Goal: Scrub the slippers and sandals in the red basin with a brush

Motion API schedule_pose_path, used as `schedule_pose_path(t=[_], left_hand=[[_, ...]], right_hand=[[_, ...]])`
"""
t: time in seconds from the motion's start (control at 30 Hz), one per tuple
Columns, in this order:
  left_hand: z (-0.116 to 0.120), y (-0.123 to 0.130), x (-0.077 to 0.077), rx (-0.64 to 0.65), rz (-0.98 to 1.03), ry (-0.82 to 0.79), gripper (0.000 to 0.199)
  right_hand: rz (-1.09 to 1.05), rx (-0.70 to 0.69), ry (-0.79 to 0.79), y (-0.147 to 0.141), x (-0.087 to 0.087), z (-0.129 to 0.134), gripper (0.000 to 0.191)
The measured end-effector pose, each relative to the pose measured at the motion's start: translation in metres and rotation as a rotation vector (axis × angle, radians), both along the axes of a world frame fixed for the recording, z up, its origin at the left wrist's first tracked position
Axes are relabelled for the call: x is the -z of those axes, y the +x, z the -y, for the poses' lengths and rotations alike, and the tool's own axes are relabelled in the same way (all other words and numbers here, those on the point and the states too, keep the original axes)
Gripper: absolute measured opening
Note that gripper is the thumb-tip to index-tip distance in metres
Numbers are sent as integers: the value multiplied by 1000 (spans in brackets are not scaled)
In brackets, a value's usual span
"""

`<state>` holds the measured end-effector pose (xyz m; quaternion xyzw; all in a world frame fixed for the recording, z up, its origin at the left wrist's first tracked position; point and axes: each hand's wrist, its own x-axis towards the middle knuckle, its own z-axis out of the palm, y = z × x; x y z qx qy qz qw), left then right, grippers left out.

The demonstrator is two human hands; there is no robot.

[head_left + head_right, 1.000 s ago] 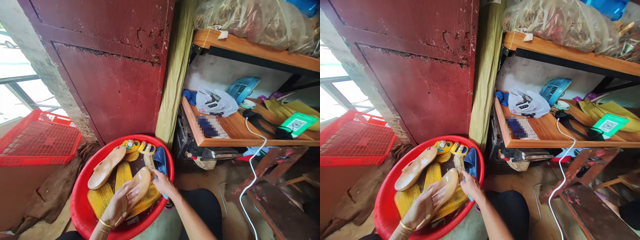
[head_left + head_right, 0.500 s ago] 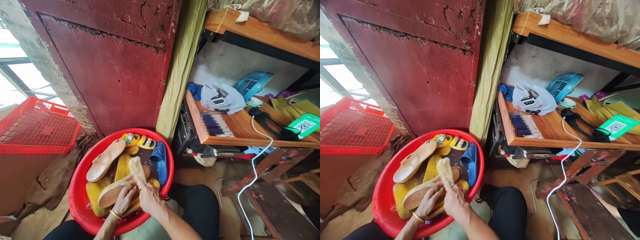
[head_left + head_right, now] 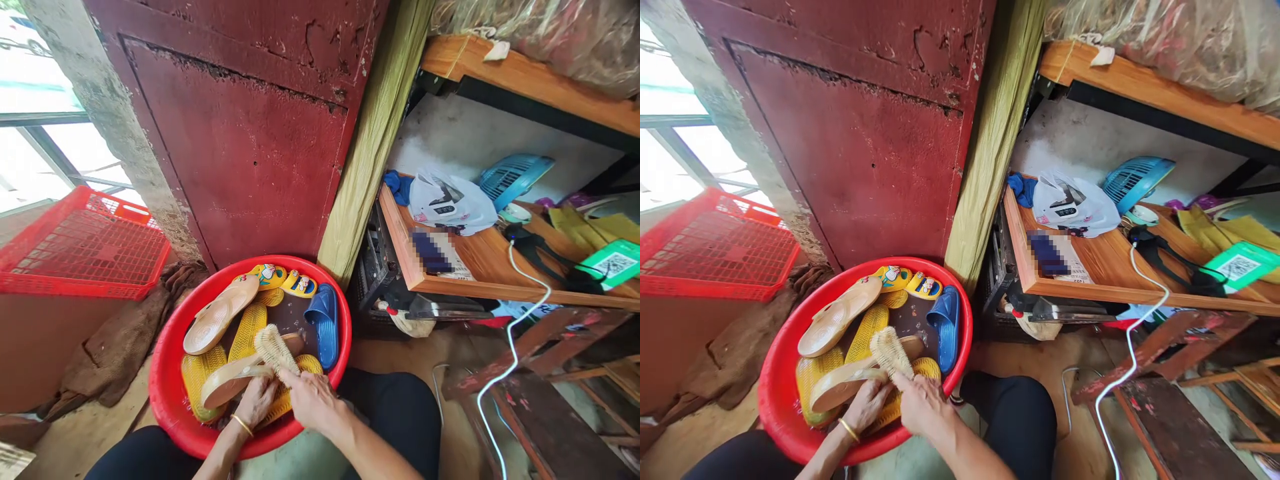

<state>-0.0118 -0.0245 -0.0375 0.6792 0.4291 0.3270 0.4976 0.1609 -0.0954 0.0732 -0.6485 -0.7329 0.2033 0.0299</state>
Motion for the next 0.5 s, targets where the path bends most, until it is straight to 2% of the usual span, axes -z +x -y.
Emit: schedule_pose_path(t=[0.07, 0.17, 0.27, 0.37, 0.5], left_hand=[[0, -1, 5, 4, -80, 93, 29], [-1, -3, 6, -29, -117, 182, 31], [-3, -5, 5, -34, -137, 201, 34], [-4, -7, 7, -29, -176, 212, 29], [-1, -9, 6, -118, -257, 170, 29]], right_hand=[[37, -51, -5, 6, -2, 6, 56], [141, 13, 9, 39, -5, 11, 56], [202, 64, 4, 64, -9, 9, 51], [172, 15, 23, 49, -13, 1, 49], [102, -122, 74, 13, -14, -6, 51]])
